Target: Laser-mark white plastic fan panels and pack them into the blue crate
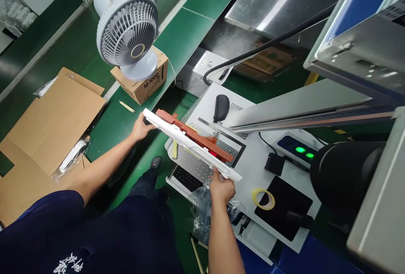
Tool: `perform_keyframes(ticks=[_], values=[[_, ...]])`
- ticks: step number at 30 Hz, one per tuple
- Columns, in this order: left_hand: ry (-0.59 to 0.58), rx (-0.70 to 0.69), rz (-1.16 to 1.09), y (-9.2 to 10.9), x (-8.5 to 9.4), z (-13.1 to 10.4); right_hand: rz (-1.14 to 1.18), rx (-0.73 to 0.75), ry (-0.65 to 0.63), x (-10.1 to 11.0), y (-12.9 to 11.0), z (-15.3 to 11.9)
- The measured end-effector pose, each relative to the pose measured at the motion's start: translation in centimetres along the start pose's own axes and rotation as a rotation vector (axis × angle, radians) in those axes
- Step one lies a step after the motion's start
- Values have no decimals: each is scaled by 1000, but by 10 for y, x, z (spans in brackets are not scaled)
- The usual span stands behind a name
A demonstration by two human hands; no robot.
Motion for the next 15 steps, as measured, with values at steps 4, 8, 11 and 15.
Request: perform_keyframes(ticks=[4, 8, 11, 15], values=[[13, 18, 75, 8, 4, -1, 56, -50, -20, 1, -7, -1], [20, 32, 96, 16, 4, 6, 94, -56, -45, 0, -13, -1], [7, 27, 101, 17, 3, 7, 104, -70, -61, -1, -12, 3], [29, 28, 127, 14, 4, 6, 135, -39, -66, -1, -12, 10]])
Point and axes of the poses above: each hand's wrist, its own z-axis towards the middle knuckle, its own x-axis out of the back of the hand, y = z × x, the point moved 7 cm from there along z, towards the middle knuckle, and after that the axes turned 5 degrees about -y, right-handed, at the moved point
